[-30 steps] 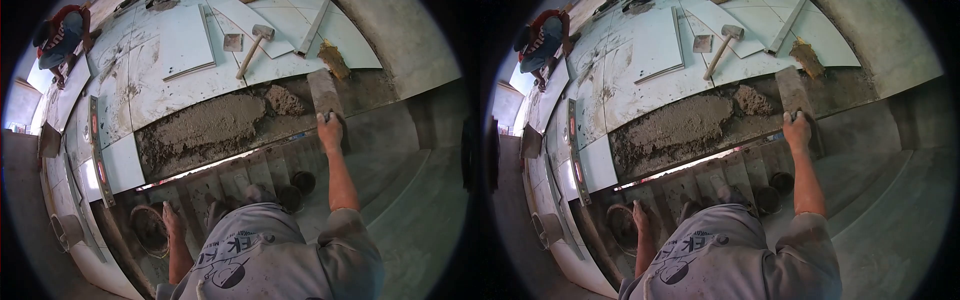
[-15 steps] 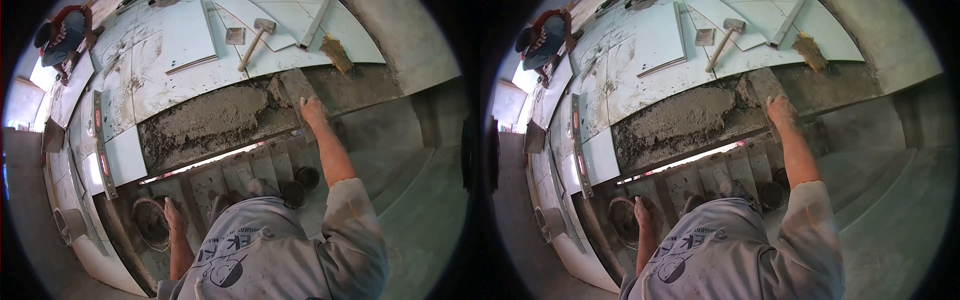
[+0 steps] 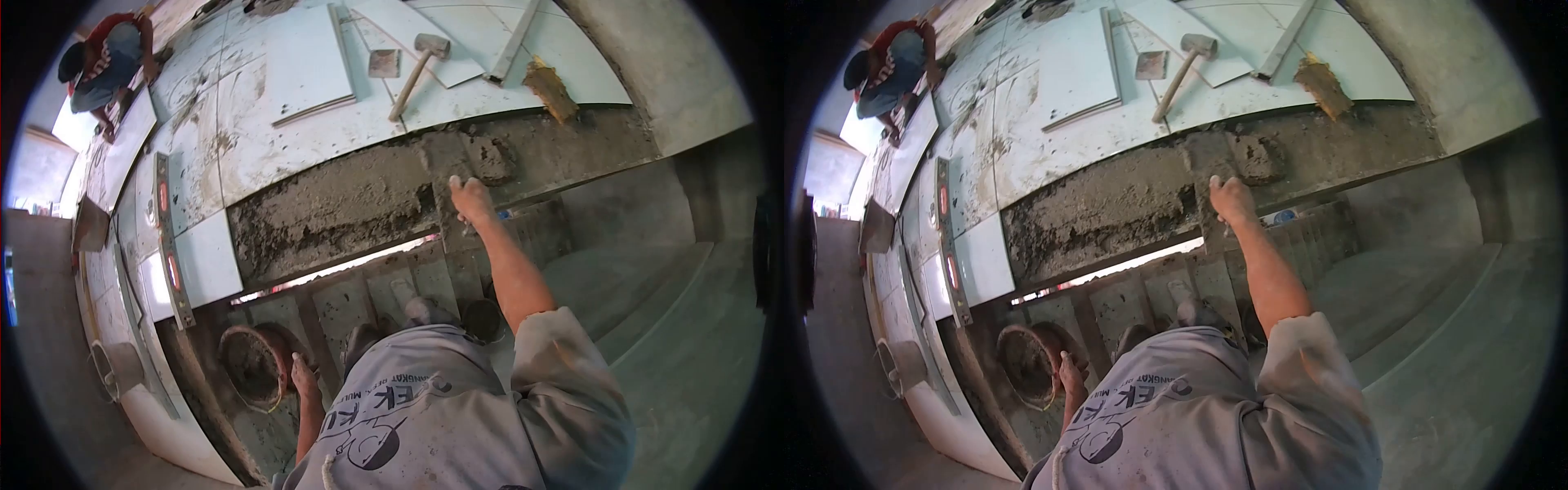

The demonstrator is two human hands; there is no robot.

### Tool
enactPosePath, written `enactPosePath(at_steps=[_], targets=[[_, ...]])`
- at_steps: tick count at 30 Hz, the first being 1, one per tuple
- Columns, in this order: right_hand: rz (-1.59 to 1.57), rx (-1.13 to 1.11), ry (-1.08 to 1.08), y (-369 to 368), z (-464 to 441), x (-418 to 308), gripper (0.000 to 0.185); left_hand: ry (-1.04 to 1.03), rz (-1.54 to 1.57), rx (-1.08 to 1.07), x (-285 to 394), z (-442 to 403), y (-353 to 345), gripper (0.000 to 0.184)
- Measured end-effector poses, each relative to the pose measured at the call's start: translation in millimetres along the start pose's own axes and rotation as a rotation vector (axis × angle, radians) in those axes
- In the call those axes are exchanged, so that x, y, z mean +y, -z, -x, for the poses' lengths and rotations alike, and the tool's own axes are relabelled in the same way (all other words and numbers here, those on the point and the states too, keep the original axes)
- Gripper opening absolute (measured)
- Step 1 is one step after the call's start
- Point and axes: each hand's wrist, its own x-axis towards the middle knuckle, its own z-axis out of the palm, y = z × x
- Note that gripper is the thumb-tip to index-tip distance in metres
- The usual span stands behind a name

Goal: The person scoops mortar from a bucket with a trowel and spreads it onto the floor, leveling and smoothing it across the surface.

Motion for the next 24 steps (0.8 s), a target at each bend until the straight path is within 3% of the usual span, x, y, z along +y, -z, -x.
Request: enactPosePath(at_steps=[2,3,4,5,8,10,12,13,15,18,20,22,24], targets=[[0.085,-0.067,0.014,11,-9,6,0.055,-0.086,0.039,-0.161,13,-20,-13,0.060],[0.336,0.022,0.146,19,-11,16,0.055,-0.085,0.042,-0.163,29,-23,-21,0.060],[0.586,0.106,0.280,27,-14,26,0.055,-0.219,0.026,-0.224,52,-22,-26,0.060],[0.582,0.112,0.211,40,-18,33,0.055,-0.351,0.009,-0.283,73,-19,-30,0.059],[0.522,0.120,0.086,69,-56,71,0.053,-0.340,0.063,-0.148,120,-9,-41,0.057],[0.462,0.123,0.031,70,-64,72,0.053,-0.365,0.063,-0.115,114,-27,-33,0.054],[-0.161,0.084,-0.220,61,-52,58,0.054,-0.388,0.058,-0.079,104,-28,-24,0.052],[-0.160,0.076,-0.212,51,-48,52,0.054,-0.368,0.037,-0.061,102,-17,-24,0.053],[-0.612,-0.088,-0.266,23,-28,45,0.056,-0.351,0.003,-0.044,85,-6,-20,0.054],[-0.316,-0.223,-0.084,-21,13,5,0.056,-0.176,-0.070,-0.145,50,-4,-22,0.059],[-0.222,-0.198,-0.008,-32,22,-4,0.055,-0.031,-0.019,-0.036,47,1,-36,0.059],[0.360,-0.120,0.416,-42,27,-1,0.056,-0.099,-0.038,-0.082,59,-2,-38,0.059],[0.423,-0.100,0.370,-33,29,1,0.056,-0.157,-0.066,-0.125,63,0,-32,0.059]])
